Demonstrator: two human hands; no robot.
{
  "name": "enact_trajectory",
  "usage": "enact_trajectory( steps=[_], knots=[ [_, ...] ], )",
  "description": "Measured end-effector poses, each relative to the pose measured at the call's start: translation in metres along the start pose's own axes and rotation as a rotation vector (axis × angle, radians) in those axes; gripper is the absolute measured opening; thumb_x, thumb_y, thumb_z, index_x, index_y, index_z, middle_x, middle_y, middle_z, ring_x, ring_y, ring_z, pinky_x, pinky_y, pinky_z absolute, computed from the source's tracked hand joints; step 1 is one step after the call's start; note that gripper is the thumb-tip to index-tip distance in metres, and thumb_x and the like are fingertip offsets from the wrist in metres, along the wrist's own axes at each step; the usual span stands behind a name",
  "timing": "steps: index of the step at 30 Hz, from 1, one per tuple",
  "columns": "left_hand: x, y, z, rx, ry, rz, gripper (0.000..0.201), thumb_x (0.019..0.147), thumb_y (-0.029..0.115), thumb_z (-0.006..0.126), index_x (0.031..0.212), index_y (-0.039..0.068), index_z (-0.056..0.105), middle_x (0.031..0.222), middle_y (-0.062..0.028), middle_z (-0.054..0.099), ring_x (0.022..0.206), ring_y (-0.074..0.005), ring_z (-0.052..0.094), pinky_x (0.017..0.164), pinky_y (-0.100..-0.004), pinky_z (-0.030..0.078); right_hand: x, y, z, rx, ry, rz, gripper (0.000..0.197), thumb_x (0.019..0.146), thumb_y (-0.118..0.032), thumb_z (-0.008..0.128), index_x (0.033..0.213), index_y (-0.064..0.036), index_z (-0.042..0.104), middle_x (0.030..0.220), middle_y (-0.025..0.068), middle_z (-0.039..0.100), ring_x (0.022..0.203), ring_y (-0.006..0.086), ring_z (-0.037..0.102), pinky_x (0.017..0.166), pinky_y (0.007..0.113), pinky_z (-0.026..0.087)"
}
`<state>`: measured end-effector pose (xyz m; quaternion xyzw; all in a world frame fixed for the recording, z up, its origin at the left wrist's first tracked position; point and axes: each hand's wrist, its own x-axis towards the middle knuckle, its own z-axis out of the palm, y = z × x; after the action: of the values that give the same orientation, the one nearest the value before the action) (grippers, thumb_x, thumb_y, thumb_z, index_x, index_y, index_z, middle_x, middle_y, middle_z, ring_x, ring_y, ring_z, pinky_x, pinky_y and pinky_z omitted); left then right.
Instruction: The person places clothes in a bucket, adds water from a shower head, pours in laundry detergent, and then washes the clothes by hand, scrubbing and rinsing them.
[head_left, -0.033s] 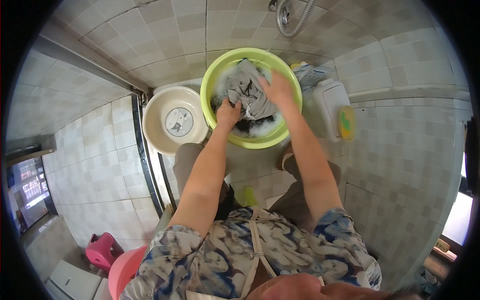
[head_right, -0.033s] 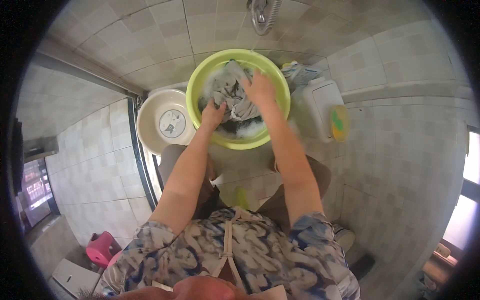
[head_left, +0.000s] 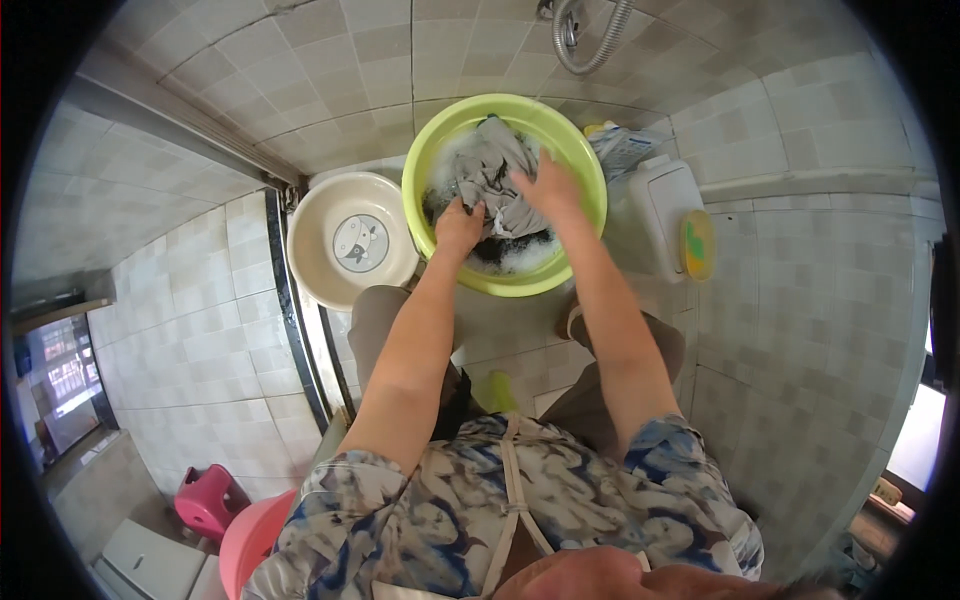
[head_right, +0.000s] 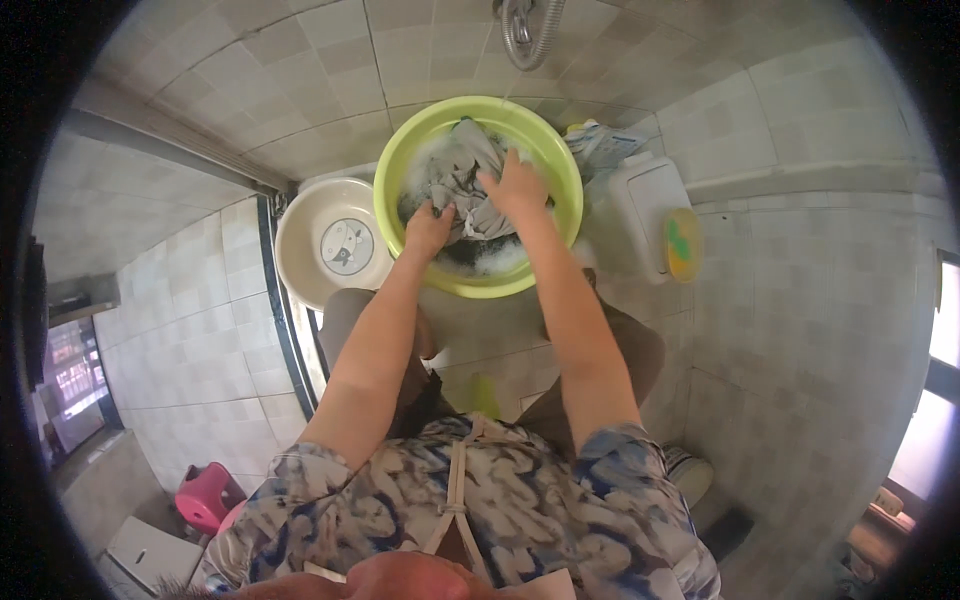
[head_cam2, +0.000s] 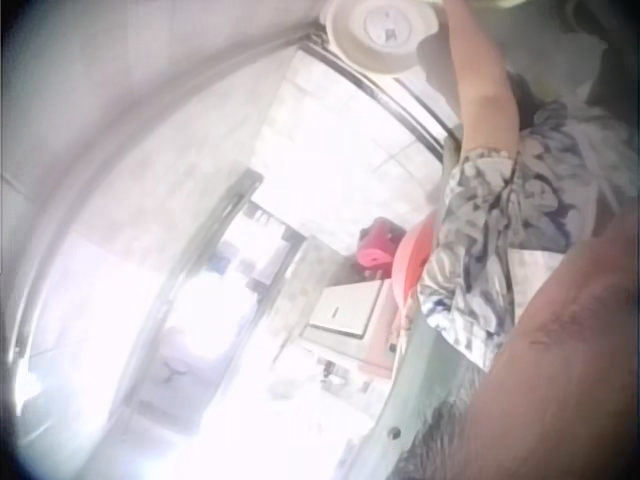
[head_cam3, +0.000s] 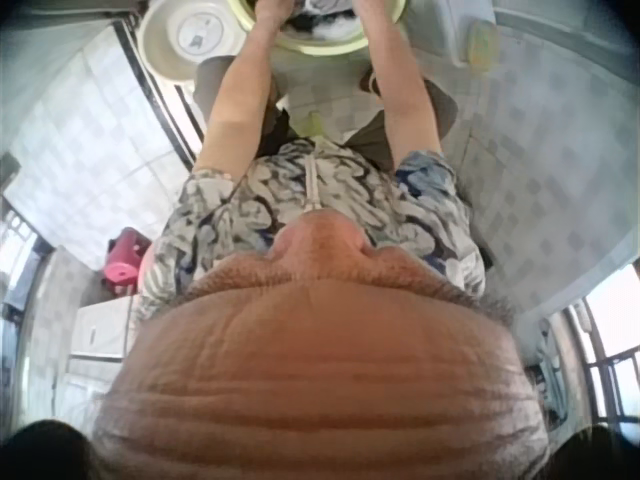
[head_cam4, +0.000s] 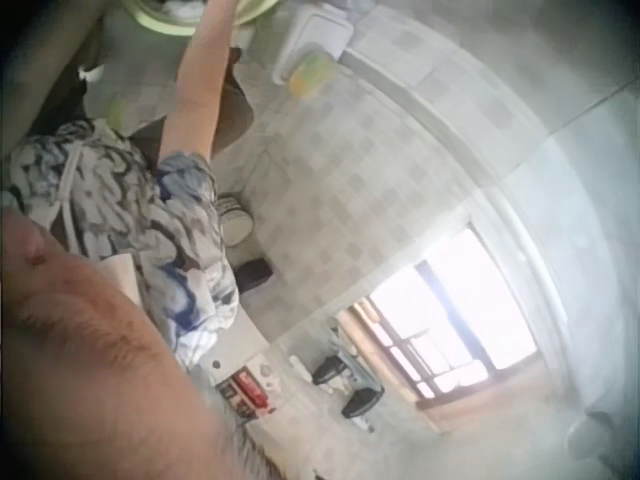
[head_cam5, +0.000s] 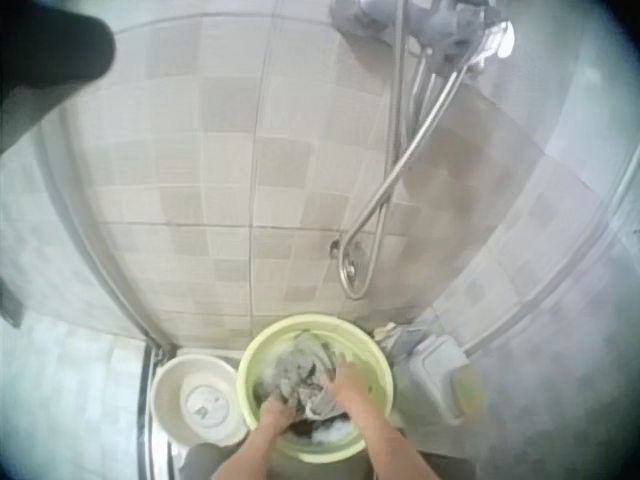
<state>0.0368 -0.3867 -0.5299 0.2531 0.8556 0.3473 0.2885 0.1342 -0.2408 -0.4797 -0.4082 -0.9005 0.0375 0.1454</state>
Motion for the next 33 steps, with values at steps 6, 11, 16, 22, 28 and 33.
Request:
enact_trajectory(
  steps=[6,11,16,22,28,33],
  knots=[
    [-0.015,0.027,-0.005,-0.351,0.013,0.015,0.043,0.089,0.039,0.051,0.104,0.000,0.057,0.096,-0.0160,0.063,0.088,-0.0301,0.059,0.079,-0.0371,0.046,-0.029,0.033,0.003,0.684,-0.620,0.407,0.034,0.088,-0.033,0.057,0.102,-0.0023,0.052,0.104,0.0105,0.059,0.093,0.0276,0.058,0.080,0.041,0.047],
    [-0.033,0.076,-0.059,-1.175,-0.023,-0.228,0.040,0.092,0.033,0.050,0.117,0.003,0.047,0.108,-0.0101,0.055,0.095,-0.0221,0.055,0.084,-0.0377,0.046,-0.060,0.032,-0.083,1.938,-0.078,0.624,0.010,0.091,-0.015,0.052,0.096,-0.0067,0.054,0.097,0.0051,0.057,0.087,0.0166,0.055,0.074,0.039,0.046],
    [-0.057,0.098,-0.073,-1.516,-0.246,-0.198,0.037,0.096,0.032,0.040,0.125,0.008,0.043,0.119,-0.0099,0.051,0.113,-0.0251,0.047,0.099,-0.0468,0.035,-0.122,0.048,-0.118,1.677,-0.326,0.720,0.015,0.089,-0.014,0.055,0.101,-0.0039,0.057,0.094,0.0067,0.060,0.082,0.0166,0.059,0.068,0.035,0.049],
    [-0.078,0.100,-0.068,-1.579,-0.284,-0.082,0.037,0.095,0.026,0.046,0.128,0.010,0.039,0.128,-0.0078,0.049,0.115,-0.0233,0.048,0.102,-0.0428,0.033,-0.146,0.067,-0.108,1.147,-0.386,0.581,0.023,0.089,-0.010,0.052,0.107,0.0033,0.057,0.083,0.0083,0.061,0.075,0.0169,0.064,0.061,0.028,0.051],
    [-0.118,0.131,-0.075,-1.607,-0.456,0.009,0.030,0.092,0.019,0.049,0.118,0.003,0.050,0.119,-0.0075,0.056,0.110,-0.0210,0.052,0.098,-0.0367,0.038,-0.073,0.047,-0.113,0.966,-0.262,0.300,0.036,0.088,-0.008,0.053,0.122,0.0010,0.050,0.109,0.0123,0.060,0.090,0.0181,0.064,0.075,0.030,0.050],
    [-0.124,0.155,-0.055,-1.605,-0.692,-0.001,0.032,0.088,0.017,0.048,0.117,0.003,0.051,0.116,-0.0085,0.058,0.108,-0.0216,0.054,0.097,-0.0366,0.039,-0.050,0.073,-0.061,1.341,-0.405,0.228,0.044,0.084,-0.008,0.058,0.126,-0.0029,0.048,0.122,0.0095,0.054,0.107,0.0173,0.053,0.089,0.030,0.043]
  ],
)
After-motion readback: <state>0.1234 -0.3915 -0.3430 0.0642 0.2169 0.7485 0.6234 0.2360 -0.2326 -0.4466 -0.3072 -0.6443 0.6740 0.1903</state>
